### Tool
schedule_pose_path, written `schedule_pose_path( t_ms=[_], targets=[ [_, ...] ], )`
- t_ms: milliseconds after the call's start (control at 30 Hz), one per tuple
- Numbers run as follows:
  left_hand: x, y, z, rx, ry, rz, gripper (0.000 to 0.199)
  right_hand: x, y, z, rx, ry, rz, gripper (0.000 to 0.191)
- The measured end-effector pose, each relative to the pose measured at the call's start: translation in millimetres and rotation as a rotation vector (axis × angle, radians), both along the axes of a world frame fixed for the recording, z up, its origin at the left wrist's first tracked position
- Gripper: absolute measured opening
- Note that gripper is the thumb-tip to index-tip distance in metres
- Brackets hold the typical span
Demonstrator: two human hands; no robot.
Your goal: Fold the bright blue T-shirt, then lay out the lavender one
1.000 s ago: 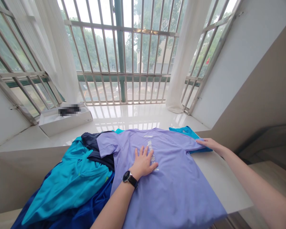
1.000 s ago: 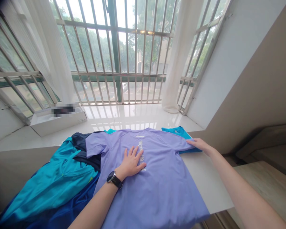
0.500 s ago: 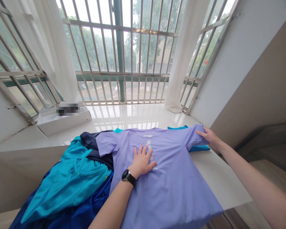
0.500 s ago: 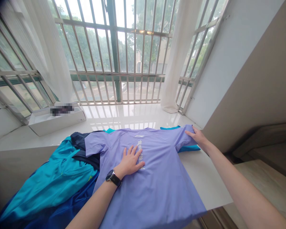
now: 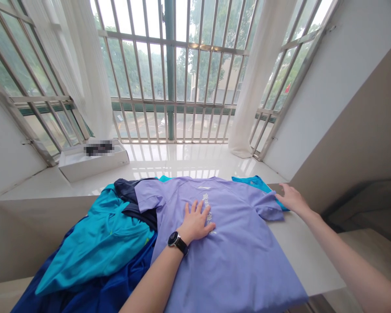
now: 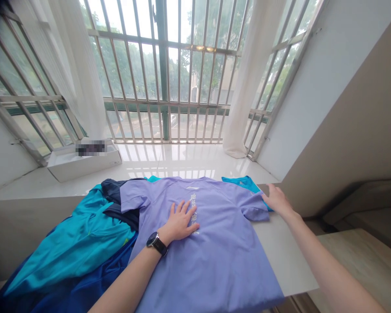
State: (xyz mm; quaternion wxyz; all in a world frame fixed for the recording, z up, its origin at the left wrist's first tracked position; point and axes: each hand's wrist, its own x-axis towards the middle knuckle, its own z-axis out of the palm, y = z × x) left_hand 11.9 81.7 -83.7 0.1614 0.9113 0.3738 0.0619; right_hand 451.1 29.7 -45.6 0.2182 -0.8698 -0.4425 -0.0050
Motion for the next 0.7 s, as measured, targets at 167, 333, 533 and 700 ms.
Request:
schedule_pose_path(
  t_ms=[167,333,533,700],
  targets=[
    [-2,-5,17.8,-0.023,0.014,0.036,0.073,-67,42,6.3,0.089,-0.025,0.249,0.024],
    [-41,-10,73.5,0.092,-0.016,0.111,0.06,-148,78,-17.1,0.212,0.051,0.496,0.026],
    [-130,34,123.3,0.118,0.091,0.424,0.047,-191,85,-59.8,0.139,0.084,0.608,0.024],
    [-170,75,104.8,-0.014,0.308,0.702,0.055,-191,80,-68.1,0.108,0.085,0.613,0.023]
  ],
)
